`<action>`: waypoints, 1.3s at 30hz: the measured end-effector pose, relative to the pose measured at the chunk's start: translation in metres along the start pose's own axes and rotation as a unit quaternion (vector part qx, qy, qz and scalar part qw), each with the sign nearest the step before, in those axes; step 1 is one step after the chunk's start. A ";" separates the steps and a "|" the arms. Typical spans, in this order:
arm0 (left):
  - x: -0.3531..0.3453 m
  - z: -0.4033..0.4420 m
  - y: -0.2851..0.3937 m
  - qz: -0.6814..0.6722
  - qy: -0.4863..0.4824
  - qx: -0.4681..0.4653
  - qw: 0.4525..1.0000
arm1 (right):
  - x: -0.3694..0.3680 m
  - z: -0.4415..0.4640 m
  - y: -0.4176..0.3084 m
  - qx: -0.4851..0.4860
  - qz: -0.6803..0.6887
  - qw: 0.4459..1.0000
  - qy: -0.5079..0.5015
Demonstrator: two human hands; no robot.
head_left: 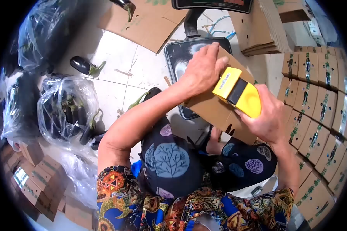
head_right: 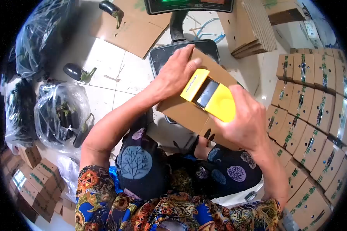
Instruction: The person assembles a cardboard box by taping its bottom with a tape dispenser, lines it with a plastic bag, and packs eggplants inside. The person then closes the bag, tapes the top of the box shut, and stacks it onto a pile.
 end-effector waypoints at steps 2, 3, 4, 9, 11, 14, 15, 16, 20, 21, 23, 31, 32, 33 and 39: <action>-0.001 0.005 0.004 0.074 -0.033 -0.022 0.996 | 0.003 0.003 -0.002 0.011 -0.008 1.000 -0.017; 0.002 0.005 0.011 0.094 -0.044 0.009 0.995 | 0.005 0.002 -0.001 0.012 -0.012 1.000 -0.025; 0.002 0.006 0.008 0.119 -0.035 0.006 0.992 | 0.008 0.000 0.000 0.043 -0.011 0.999 -0.024; 0.002 0.003 0.017 0.232 -0.045 0.027 0.971 | 0.044 -0.076 0.060 -0.015 -0.009 1.000 -0.014; 0.000 0.004 0.011 0.274 -0.029 0.007 0.961 | 0.052 -0.107 0.088 -0.083 -0.010 0.996 -0.026; -0.003 0.006 0.005 0.288 -0.022 -0.005 0.957 | 0.050 -0.155 0.130 -0.108 -0.010 0.994 0.007; -0.003 0.007 0.003 0.276 -0.022 -0.001 0.961 | 0.047 -0.170 0.145 -0.116 -0.017 0.993 0.017; -0.002 0.008 0.000 0.269 -0.019 -0.021 0.963 | 0.044 -0.184 0.160 -0.125 -0.008 0.992 0.025; 0.002 0.008 0.003 0.266 -0.023 -0.003 0.964 | 0.025 -0.210 0.179 -0.129 0.014 0.991 0.023; 0.002 0.009 0.004 0.264 -0.027 0.002 0.964 | 0.021 -0.211 0.181 -0.130 0.018 0.991 0.028; 0.004 0.008 0.007 0.248 -0.028 -0.010 0.968 | 0.012 -0.212 0.184 -0.129 0.025 0.991 0.035; 0.005 0.006 0.011 0.266 -0.013 -0.022 0.964 | -0.045 -0.218 0.205 -0.152 0.067 0.985 0.048; 0.007 0.007 0.007 0.269 -0.013 -0.022 0.963 | -0.056 -0.219 0.209 -0.147 0.088 0.983 0.069; 0.007 0.008 0.004 0.273 -0.015 -0.022 0.962 | -0.066 -0.220 0.211 -0.148 0.118 0.978 0.086; 0.011 0.007 -0.002 0.263 -0.033 -0.044 0.963 | -0.105 -0.218 0.211 -0.153 0.230 0.953 0.124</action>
Point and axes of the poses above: each hand's wrist, its own z-axis towards the middle knuckle, its own x-axis out of the back of the hand, y = z × x, the point moved 5 cm from there along z, towards the middle knuckle, and after that the axes turned 7 degrees about y, right-handed, at the moved point
